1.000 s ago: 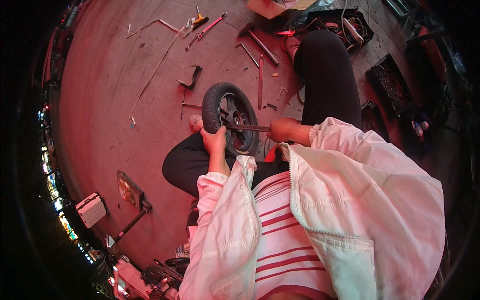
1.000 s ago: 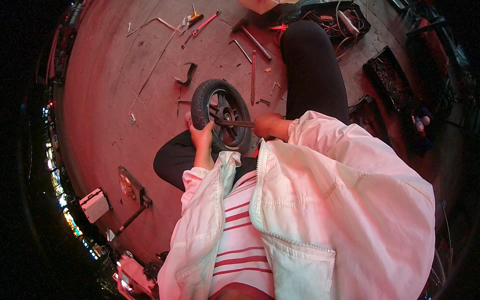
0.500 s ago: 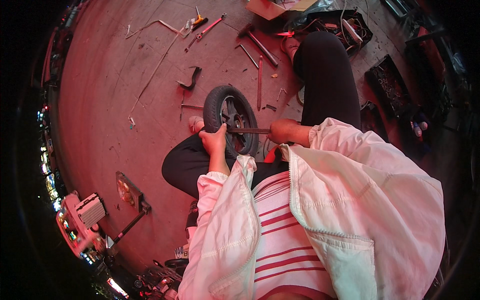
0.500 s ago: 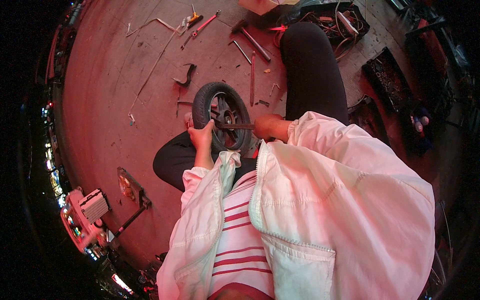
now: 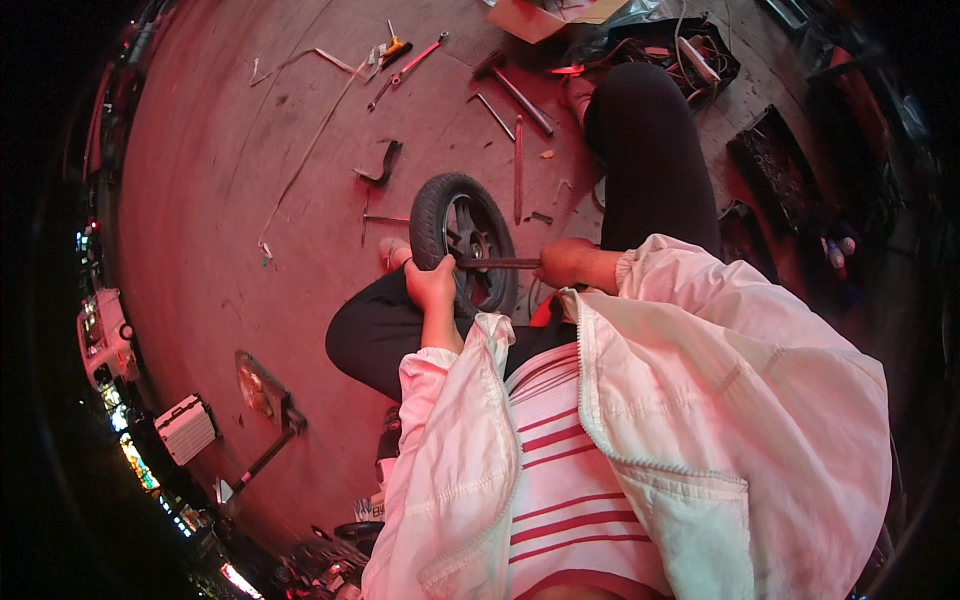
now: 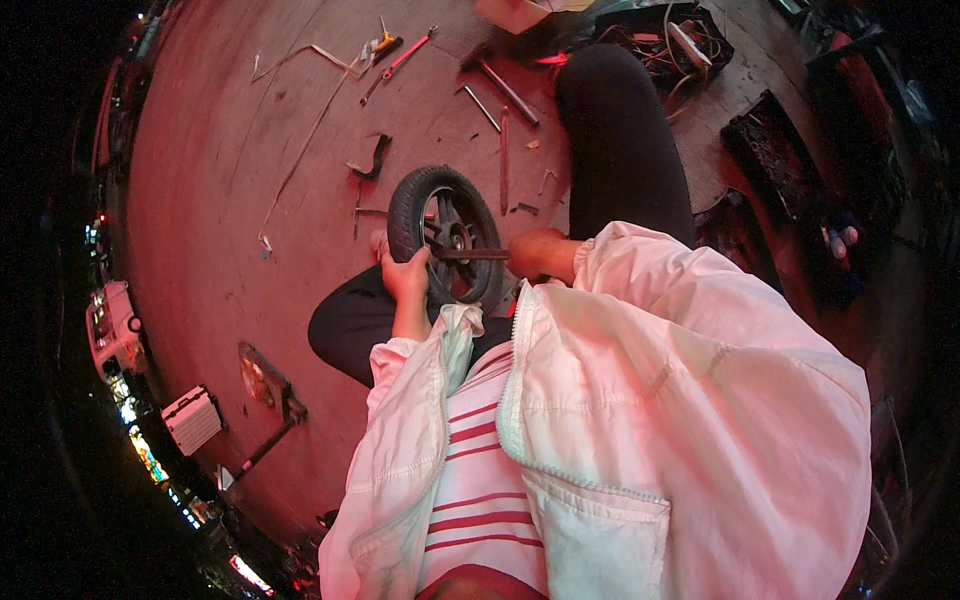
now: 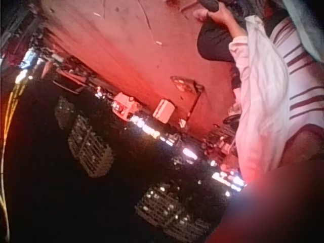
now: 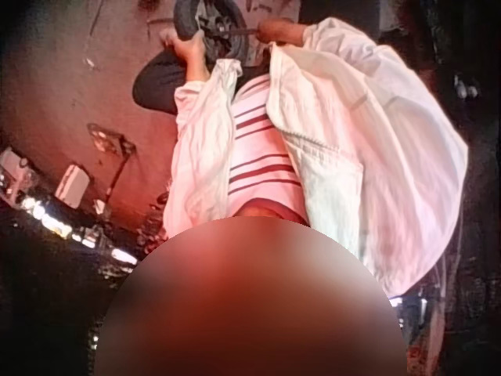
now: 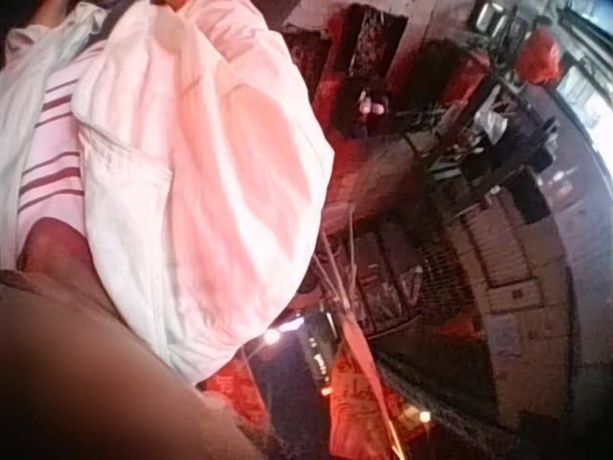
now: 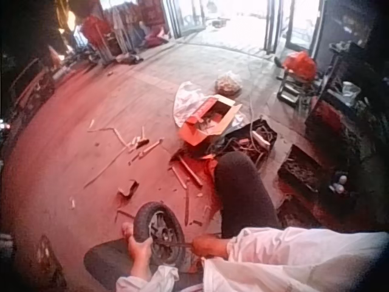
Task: The person sits on the floor and uses a metal bar to pry and adjust the tire on a small wheel. They repeatedly rotate the wheel and apply force with the tool to manipulate the tire bead.
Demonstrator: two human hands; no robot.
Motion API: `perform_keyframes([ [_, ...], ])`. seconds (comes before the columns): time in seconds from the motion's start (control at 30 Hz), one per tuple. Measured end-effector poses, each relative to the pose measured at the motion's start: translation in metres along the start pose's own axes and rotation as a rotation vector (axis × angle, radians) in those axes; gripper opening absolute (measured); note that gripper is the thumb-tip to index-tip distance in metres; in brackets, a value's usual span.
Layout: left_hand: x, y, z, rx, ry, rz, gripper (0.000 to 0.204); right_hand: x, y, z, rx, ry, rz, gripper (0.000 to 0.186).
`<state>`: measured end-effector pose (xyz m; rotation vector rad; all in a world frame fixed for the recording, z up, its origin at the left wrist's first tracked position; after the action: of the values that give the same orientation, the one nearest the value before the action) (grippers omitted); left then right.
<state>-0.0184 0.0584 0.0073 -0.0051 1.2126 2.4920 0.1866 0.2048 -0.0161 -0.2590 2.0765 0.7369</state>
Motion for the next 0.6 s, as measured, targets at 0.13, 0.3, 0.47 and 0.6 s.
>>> perform_keyframes([
  [0.13, -0.008, -0.002, 0.001, 0.026, -0.03, 0.024, 0.06, -0.006, 0.003, 0.0, -0.024, 0.045, 0.025, 0.045],
  [0.3, -0.013, 0.006, 0.017, -0.11, -0.235, 0.132, 0.061, -0.01, 0.008, -0.001, 0.05, 0.062, 0.155, 0.042],
  [0.47, -0.01, 0.02, 0.025, -0.287, -0.282, 0.179, 0.057, -0.008, 0.009, 0.0, 0.106, 0.126, 0.333, 0.04],
  [0.6, -0.017, 0.025, 0.044, -0.245, -0.265, 0.131, 0.06, -0.017, 0.015, 0.0, 0.139, 0.122, 0.36, 0.038],
])
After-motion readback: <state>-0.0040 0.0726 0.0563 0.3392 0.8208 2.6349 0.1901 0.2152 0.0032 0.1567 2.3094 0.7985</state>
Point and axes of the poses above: each hand's wrist, its own x-axis towards the middle knuckle, its own y-axis out of the back of the hand, z = x × y, the point moved 5 cm from there along x, towards the middle knuckle
